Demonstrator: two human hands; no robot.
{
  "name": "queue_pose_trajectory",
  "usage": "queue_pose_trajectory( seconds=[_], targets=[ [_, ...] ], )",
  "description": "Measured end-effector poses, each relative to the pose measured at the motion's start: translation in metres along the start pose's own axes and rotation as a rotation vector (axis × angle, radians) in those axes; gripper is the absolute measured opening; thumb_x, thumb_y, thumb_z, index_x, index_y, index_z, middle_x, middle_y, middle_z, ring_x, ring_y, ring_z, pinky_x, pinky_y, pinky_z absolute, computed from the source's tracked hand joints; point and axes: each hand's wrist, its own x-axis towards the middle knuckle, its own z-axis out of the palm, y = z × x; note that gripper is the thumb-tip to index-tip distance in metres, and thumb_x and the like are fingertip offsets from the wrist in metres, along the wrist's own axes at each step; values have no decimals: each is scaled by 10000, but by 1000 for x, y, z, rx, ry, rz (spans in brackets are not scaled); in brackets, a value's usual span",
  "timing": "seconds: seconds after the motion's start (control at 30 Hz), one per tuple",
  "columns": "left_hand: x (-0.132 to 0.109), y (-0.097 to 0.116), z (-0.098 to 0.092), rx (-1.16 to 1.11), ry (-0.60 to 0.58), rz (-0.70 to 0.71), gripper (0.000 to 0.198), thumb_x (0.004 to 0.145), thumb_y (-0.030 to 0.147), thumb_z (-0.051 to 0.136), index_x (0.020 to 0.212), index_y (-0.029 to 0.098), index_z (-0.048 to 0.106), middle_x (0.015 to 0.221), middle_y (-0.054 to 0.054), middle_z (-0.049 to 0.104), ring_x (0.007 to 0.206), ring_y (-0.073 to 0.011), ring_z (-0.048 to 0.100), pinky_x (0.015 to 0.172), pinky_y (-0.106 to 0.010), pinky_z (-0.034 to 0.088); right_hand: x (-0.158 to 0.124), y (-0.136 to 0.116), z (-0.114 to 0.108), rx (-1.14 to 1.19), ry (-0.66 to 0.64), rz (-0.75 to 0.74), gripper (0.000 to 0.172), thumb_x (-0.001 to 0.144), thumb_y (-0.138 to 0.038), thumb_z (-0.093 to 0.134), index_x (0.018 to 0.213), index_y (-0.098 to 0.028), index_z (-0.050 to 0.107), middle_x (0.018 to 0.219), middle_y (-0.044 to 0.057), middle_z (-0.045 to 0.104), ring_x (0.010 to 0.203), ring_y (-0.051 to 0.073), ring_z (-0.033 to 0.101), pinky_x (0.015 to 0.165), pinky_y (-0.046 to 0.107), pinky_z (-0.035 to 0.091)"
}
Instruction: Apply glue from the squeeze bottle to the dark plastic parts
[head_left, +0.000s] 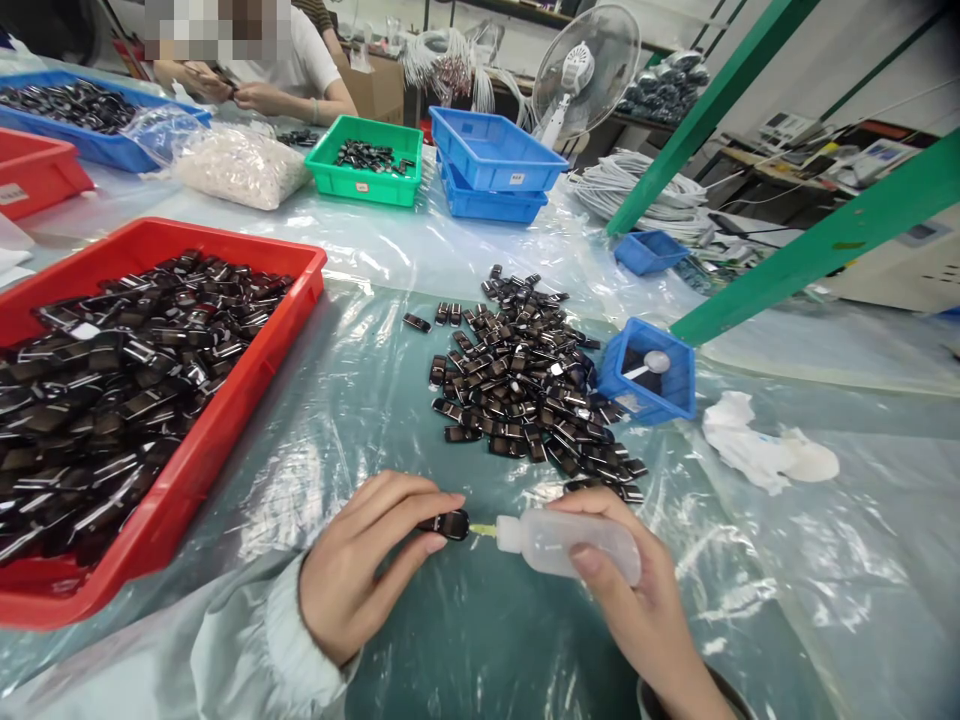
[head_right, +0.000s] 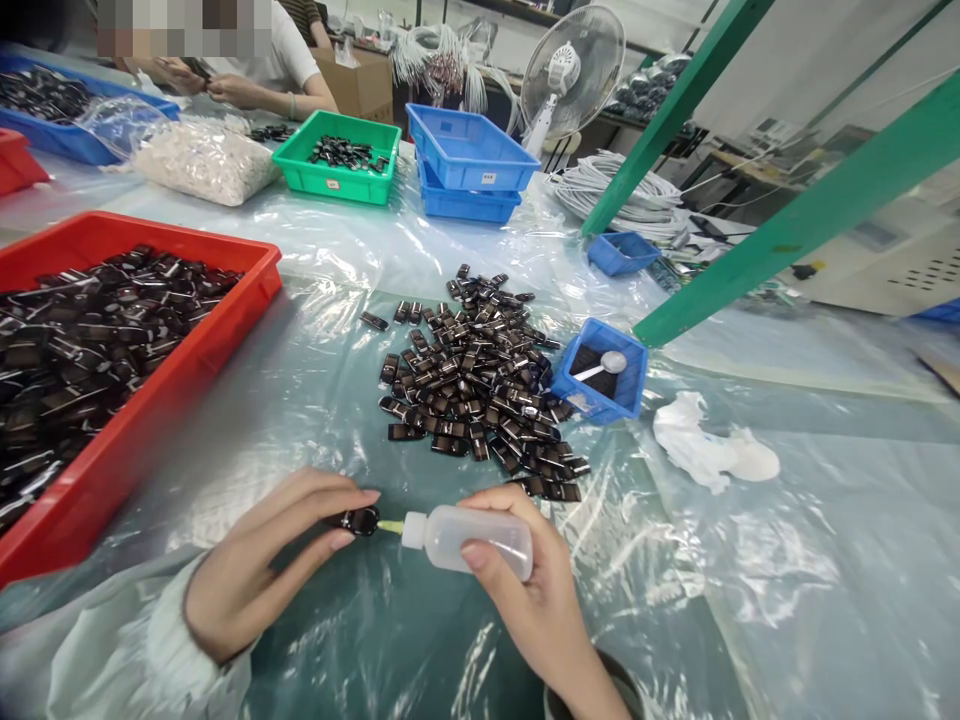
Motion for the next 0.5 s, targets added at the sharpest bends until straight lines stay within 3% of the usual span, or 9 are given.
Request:
queue_pose_trajectory(
  seconds=[0.33, 0.4, 0.5],
  targets=[
    [-1, 1, -2, 42, 31, -10, 298, 935, 127, 445, 1202, 224, 535, 1081, -47, 584, 999, -175, 513, 864, -276, 391, 2, 1, 1, 46, 47, 28, 270, 812, -529, 590, 882, -274, 644, 741, 3, 662, 583, 148, 613, 485, 194, 468],
    [-2, -3, -3, 61, 75, -40, 295, 937, 139, 439, 1199, 234, 537, 1094, -44, 589, 1018, -176, 520, 887, -280, 385, 1, 2, 2, 87, 85, 77, 289, 806, -543, 590, 898, -275, 647, 738, 6, 660, 576, 153, 604, 482, 204, 465],
    [1, -12, -6, 65, 198, -141, 264, 938, 188, 430, 1162, 233, 562, 1103, -46, 606, 1041, -179, 542, 912, -282, 391, 1, 7, 3, 198, 117, 196, 385, 818, -554, 567, 1080, -279, 631, 711, 5, 655, 535, 150, 576, 472, 220, 464]
  ],
)
